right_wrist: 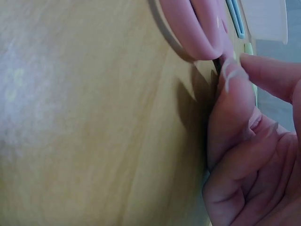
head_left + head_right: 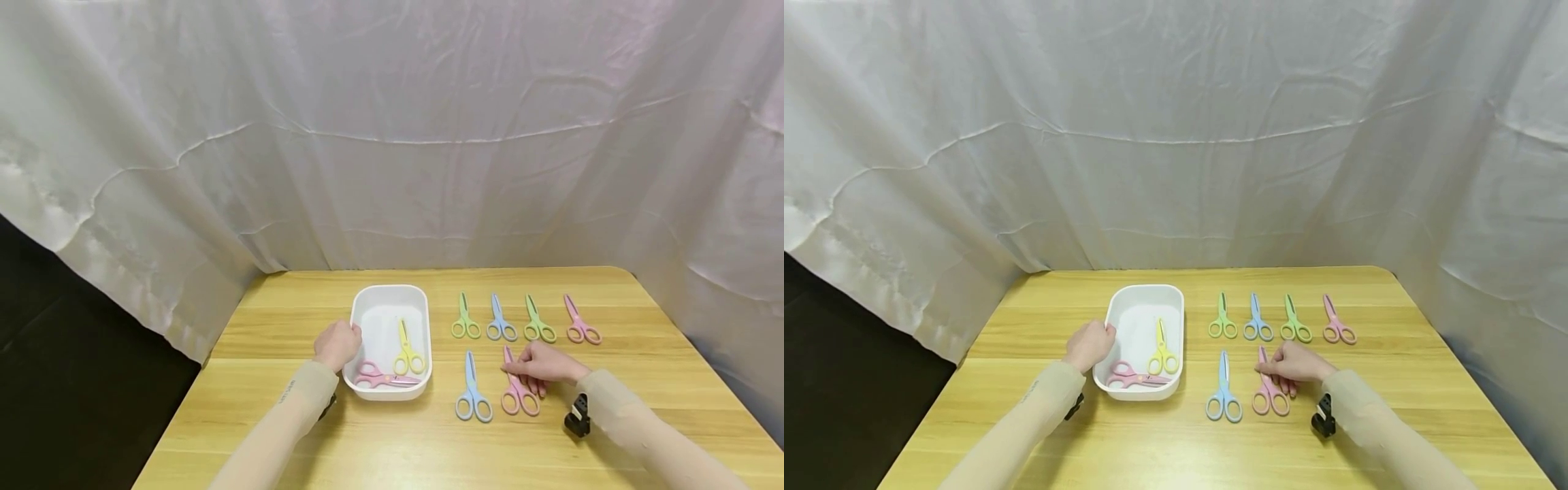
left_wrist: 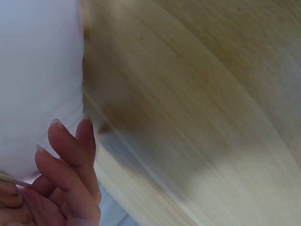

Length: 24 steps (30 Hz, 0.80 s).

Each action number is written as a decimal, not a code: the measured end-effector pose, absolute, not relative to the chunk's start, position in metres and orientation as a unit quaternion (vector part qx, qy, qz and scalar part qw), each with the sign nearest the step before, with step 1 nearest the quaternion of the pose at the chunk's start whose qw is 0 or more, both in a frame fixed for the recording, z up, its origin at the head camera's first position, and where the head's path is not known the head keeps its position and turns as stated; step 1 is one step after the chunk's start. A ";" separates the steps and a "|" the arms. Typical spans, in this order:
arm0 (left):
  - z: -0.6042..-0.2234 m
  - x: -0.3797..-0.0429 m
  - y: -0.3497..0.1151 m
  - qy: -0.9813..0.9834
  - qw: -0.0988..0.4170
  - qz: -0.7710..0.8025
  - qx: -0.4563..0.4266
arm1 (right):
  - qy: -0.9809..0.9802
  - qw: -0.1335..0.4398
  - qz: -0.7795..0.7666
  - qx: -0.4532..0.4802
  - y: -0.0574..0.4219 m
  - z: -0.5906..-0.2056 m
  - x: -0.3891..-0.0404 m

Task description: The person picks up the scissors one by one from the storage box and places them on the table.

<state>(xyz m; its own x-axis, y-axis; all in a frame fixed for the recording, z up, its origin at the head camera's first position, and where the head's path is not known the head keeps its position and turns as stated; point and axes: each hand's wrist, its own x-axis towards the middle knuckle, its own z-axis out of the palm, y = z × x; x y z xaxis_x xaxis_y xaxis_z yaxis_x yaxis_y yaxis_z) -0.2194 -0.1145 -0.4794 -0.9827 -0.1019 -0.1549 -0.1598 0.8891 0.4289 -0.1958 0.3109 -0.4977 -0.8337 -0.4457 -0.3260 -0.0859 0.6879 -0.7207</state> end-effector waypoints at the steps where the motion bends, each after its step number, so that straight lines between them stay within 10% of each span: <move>1: -0.479 -0.220 -0.114 0.970 0.064 0.225 -0.067 | 0.887 0.243 -0.363 -0.149 0.311 -0.498 -0.196; 24: -0.479 -0.219 -0.114 0.970 0.059 0.226 -0.061 | 0.892 0.193 -0.377 -0.160 0.305 -0.488 -0.199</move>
